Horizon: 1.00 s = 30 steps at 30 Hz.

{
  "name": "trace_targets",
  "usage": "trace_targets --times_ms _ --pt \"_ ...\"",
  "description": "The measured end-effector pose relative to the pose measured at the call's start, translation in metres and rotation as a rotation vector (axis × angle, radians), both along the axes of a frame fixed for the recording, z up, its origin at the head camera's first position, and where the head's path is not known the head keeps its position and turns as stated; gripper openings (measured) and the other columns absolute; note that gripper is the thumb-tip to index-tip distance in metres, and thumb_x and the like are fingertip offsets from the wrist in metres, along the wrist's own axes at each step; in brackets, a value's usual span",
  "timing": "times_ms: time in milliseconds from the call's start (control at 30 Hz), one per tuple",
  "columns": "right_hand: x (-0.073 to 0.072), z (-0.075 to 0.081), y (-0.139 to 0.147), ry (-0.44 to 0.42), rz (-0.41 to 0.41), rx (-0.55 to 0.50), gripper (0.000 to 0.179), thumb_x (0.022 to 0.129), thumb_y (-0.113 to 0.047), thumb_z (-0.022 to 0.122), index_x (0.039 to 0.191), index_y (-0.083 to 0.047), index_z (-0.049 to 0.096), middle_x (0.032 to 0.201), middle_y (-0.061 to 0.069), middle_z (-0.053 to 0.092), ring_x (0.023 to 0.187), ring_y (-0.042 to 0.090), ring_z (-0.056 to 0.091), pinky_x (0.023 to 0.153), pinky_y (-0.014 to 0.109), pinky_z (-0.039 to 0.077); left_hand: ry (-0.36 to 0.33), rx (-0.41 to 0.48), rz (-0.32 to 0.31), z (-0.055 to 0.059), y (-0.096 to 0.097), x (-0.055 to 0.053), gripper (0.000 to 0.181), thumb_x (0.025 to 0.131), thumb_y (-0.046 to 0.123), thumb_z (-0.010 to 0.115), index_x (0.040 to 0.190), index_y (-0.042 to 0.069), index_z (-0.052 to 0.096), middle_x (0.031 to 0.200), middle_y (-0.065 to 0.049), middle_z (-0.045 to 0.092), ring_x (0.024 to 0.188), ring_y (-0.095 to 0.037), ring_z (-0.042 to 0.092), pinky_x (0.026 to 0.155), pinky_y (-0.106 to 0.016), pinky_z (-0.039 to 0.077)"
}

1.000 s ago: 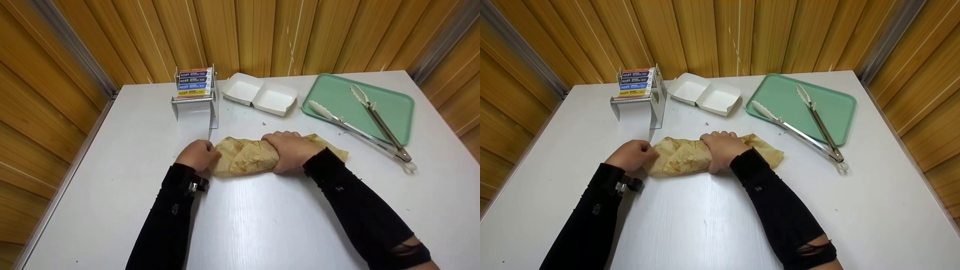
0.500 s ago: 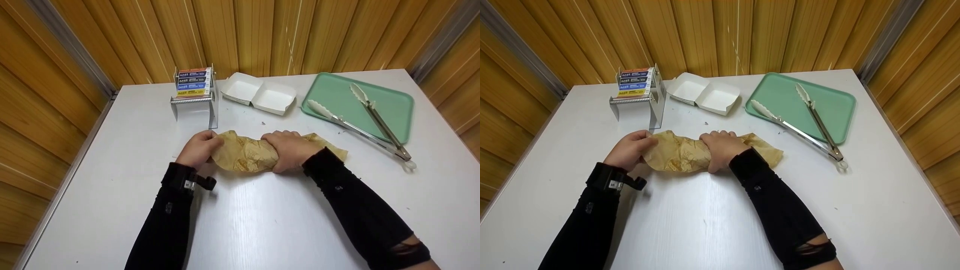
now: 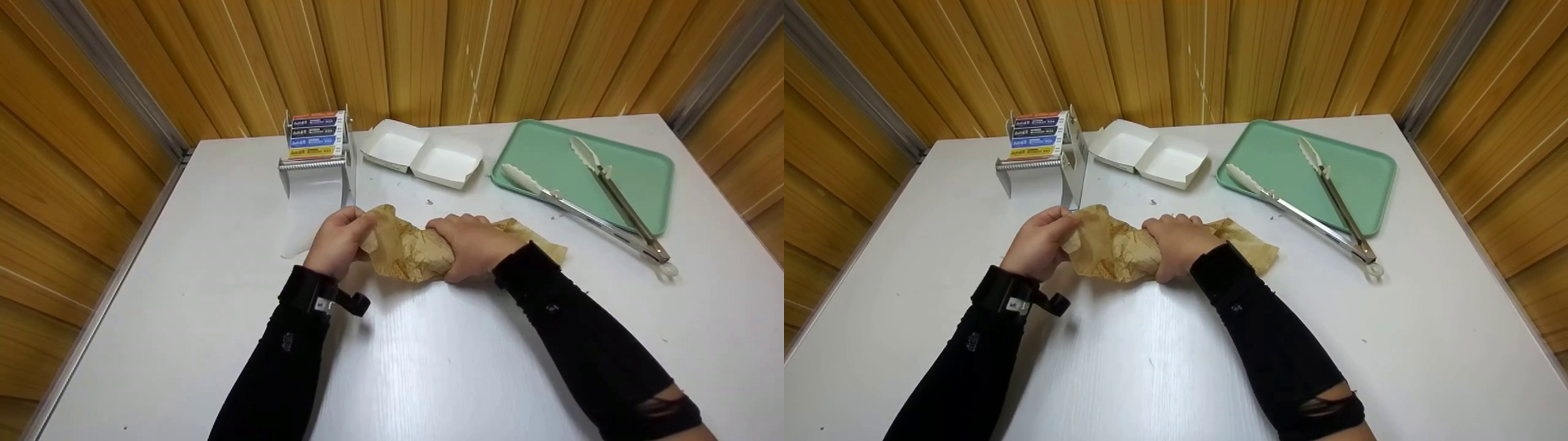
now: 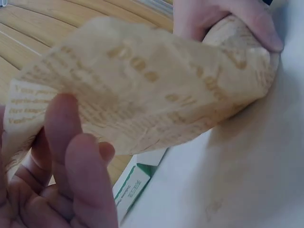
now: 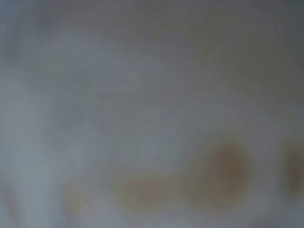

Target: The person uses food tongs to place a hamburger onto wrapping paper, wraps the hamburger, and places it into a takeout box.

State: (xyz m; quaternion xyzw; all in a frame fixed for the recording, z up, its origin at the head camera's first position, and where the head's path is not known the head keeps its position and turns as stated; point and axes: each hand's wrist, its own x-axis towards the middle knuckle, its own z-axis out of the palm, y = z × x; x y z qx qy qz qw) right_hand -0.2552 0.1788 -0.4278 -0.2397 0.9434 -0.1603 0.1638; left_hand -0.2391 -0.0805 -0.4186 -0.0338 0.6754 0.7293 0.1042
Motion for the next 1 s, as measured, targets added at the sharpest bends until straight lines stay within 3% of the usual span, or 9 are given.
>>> trace_targets --times_ms 133,300,400,600,667,733,833,900,1000 --pt "0.001 0.000 0.000 -0.002 -0.005 -0.003 0.099 0.065 -0.026 0.095 0.152 -0.022 0.047 0.139 0.005 0.061 0.127 0.032 0.055 0.115 0.055 0.041 0.032 0.039 0.004 0.000 0.007 0.002 0.026 0.103 0.015 0.063 0.080 0.009 0.053 0.077 0.001 0.057 0.064 -0.013 0.061 0.057 -0.029 0.057" --pt "0.001 0.000 0.000 0.001 -0.007 -0.009 0.098 0.065 -0.026 0.095 0.151 -0.022 0.048 0.137 0.005 0.061 0.126 0.031 0.055 0.114 0.055 0.041 0.110 0.001 -0.006 0.001 0.014 0.005 0.029 0.104 0.014 0.063 0.076 0.012 0.054 0.075 0.005 0.048 0.070 -0.011 0.051 0.061 -0.025 0.044" --pt "0.002 0.000 0.000 0.006 -0.006 -0.007 0.098 0.065 -0.027 0.095 0.151 -0.022 0.048 0.138 0.005 0.061 0.126 0.031 0.055 0.115 0.055 0.041 0.119 -0.015 -0.015 0.003 0.018 0.008 0.029 0.104 0.015 0.063 0.076 0.013 0.056 0.077 0.005 0.048 0.076 -0.012 0.047 0.063 -0.025 0.036" --pt "0.002 0.000 0.000 0.024 -0.002 -0.004 0.095 0.066 -0.029 0.096 0.149 -0.022 0.050 0.134 0.003 0.063 0.123 0.030 0.057 0.111 0.054 0.043 0.059 0.139 -0.053 0.005 0.032 0.014 0.026 0.108 0.012 0.056 0.082 0.010 0.056 0.088 0.001 0.056 0.086 -0.012 0.057 0.071 -0.026 0.053" --pt "0.002 0.000 0.000 0.030 0.004 -0.009 0.093 0.066 -0.030 0.096 0.147 -0.022 0.051 0.131 0.003 0.064 0.120 0.030 0.058 0.109 0.053 0.045 0.049 0.194 -0.052 0.004 0.038 0.015 0.026 0.109 0.011 0.053 0.082 0.010 0.056 0.095 -0.003 0.059 0.095 -0.016 0.059 0.081 -0.031 0.056" --pt "0.001 0.000 -0.001 0.031 0.007 -0.016 0.092 0.066 -0.030 0.096 0.147 -0.021 0.052 0.129 0.003 0.064 0.118 0.030 0.059 0.107 0.053 0.046 0.056 0.214 -0.042 0.002 0.043 0.016 0.027 0.108 0.010 0.053 0.082 0.010 0.057 0.113 -0.009 0.065 0.114 -0.021 0.061 0.099 -0.038 0.054" --pt "0.001 0.000 -0.001 0.030 0.010 -0.020 0.092 0.067 -0.031 0.096 0.147 -0.021 0.052 0.129 0.004 0.064 0.118 0.030 0.059 0.107 0.053 0.046 0.051 0.238 -0.033 0.001 0.049 0.018 0.028 0.107 0.008 0.053 0.080 0.012 0.058 0.144 -0.017 0.058 0.143 -0.028 0.048 0.120 -0.049 0.040" --pt "0.001 0.000 -0.001 0.032 0.012 -0.012 0.093 0.067 -0.031 0.095 0.148 -0.020 0.051 0.130 0.005 0.064 0.119 0.031 0.059 0.107 0.054 0.046 0.046 0.250 -0.036 -0.001 0.053 0.019 0.028 0.107 0.008 0.053 0.080 0.013 0.058 0.157 -0.020 0.050 0.152 -0.031 0.041 0.123 -0.051 0.035" --pt "0.000 0.000 -0.001 0.037 0.015 0.003 0.092 0.068 -0.032 0.095 0.149 -0.020 0.051 0.130 0.005 0.064 0.119 0.032 0.059 0.108 0.054 0.046 0.034 0.272 -0.055 -0.002 0.059 0.021 0.028 0.108 0.009 0.053 0.080 0.014 0.058 0.162 -0.021 0.046 0.153 -0.032 0.040 0.119 -0.046 0.040"
